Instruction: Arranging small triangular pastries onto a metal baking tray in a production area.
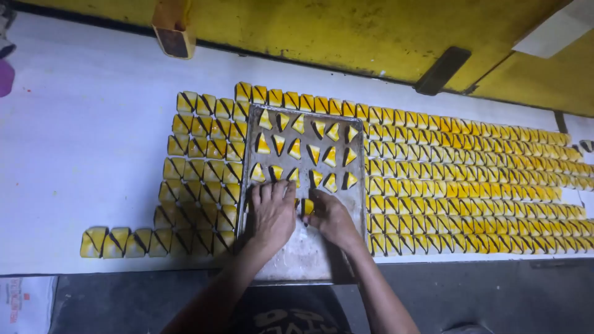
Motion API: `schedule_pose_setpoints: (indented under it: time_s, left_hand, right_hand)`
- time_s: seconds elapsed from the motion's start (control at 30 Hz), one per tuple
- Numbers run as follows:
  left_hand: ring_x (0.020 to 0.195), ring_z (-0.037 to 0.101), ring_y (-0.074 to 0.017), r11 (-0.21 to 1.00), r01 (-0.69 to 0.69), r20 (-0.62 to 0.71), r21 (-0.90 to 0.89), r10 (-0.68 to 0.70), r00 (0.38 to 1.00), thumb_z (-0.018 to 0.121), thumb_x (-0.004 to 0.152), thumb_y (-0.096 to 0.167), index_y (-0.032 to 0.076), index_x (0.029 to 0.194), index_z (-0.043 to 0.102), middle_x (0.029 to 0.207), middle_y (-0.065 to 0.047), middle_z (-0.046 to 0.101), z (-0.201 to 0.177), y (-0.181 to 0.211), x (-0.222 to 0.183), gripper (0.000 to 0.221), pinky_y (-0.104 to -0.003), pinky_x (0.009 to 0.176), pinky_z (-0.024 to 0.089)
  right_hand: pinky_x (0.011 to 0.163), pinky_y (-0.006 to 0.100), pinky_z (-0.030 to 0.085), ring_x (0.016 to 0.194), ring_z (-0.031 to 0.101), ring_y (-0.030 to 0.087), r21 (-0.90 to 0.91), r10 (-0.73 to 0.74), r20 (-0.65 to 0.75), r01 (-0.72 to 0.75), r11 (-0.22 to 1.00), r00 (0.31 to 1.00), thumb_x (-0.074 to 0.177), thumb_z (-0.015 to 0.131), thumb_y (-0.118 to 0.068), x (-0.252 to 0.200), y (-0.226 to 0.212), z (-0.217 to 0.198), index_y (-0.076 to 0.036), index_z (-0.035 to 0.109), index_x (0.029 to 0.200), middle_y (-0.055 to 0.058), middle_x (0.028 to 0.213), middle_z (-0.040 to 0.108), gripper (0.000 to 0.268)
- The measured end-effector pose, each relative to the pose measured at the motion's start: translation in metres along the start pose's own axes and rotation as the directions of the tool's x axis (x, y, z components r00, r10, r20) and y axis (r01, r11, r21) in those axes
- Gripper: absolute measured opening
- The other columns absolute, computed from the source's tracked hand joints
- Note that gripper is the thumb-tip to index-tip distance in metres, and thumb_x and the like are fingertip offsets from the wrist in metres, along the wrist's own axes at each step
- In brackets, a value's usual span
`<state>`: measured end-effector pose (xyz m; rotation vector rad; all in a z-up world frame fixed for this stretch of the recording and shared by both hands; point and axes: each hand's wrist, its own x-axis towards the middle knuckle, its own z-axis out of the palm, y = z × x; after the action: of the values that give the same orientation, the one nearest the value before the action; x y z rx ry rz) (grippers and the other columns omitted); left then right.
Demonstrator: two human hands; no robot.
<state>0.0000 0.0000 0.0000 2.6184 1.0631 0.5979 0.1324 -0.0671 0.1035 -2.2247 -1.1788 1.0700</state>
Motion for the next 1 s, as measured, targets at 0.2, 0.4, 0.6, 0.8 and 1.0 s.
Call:
schedule_pose_setpoints:
  time_s: [0.2, 0.4, 0.6, 0.8, 1.0]
  left_hand:
    - [0.118, 0.053, -0.0280, 0.953, -0.190, 0.159, -0.234, 0.231, 0.960, 0.061, 0.091, 0.018, 0.018, 0.108, 0.077, 0.110, -0.003, 0.069, 0.033, 0.014, 0.012, 0.023, -0.062, 0.113, 0.024]
    - [0.113, 0.051, -0.0325, 0.970, -0.170, 0.140, -0.176, 0.195, 0.971, 0.071, 0.083, 0.021, 0.014, 0.093, 0.075, 0.100, -0.010, 0.065, 0.043, 0.024, 0.015, 0.012, -0.062, 0.111, 0.024]
    - [0.118, 0.053, -0.0305, 0.977, -0.116, 0.245, -0.179, 0.159, 0.956, 0.067, 0.090, 0.024, 0.014, 0.127, 0.066, 0.105, -0.008, 0.066, 0.055, 0.053, 0.019, 0.039, -0.062, 0.112, 0.024]
    - [0.112, 0.054, -0.0303, 0.988, -0.010, 0.272, -0.151, 0.051, 0.961, 0.067, 0.084, 0.029, 0.018, 0.108, 0.064, 0.098, -0.008, 0.066, 0.059, 0.063, 0.014, 0.027, -0.061, 0.109, 0.025]
    - [0.111, 0.063, -0.0320, 0.996, 0.057, 0.065, -0.072, -0.052, 0.997, 0.070, 0.087, 0.017, 0.014, 0.122, 0.063, 0.097, -0.012, 0.072, 0.036, 0.088, 0.006, 0.036, -0.064, 0.111, 0.029]
  right_hand:
    - [0.104, 0.056, 0.049, 0.123, 0.063, 0.046, 0.083, 0.058, -0.041, -0.054, 0.995, 0.997, 0.079, 0.074, 0.001, -0.013, 0.016, 0.006, -0.010, 0.043, 0.145, 0.027, 0.128, 0.069, 0.074]
    - [0.098, 0.049, 0.052, 0.111, 0.070, 0.040, 0.028, 0.193, -0.125, -0.191, 0.981, 0.973, 0.079, 0.077, -0.012, 0.000, 0.028, -0.026, -0.024, 0.051, 0.138, 0.018, 0.106, 0.077, 0.066]
    - [0.104, 0.055, 0.049, 0.122, 0.064, 0.044, 0.030, 0.154, -0.174, -0.151, 0.988, 0.973, 0.084, 0.074, -0.008, -0.010, 0.046, -0.019, -0.019, 0.048, 0.143, 0.021, 0.122, 0.073, 0.065]
    - [0.094, 0.053, 0.056, 0.109, 0.070, 0.044, 0.091, 0.060, -0.339, -0.031, 0.995, 0.939, 0.084, 0.070, -0.005, -0.020, 0.100, -0.031, -0.012, 0.064, 0.117, 0.021, 0.110, 0.077, 0.034]
    - [0.098, 0.051, 0.053, 0.111, 0.066, 0.046, -0.164, -0.292, -0.253, 0.256, 0.953, 0.922, 0.090, 0.067, -0.006, 0.002, 0.132, -0.031, -0.007, 0.076, 0.107, 0.023, 0.112, 0.072, 0.020]
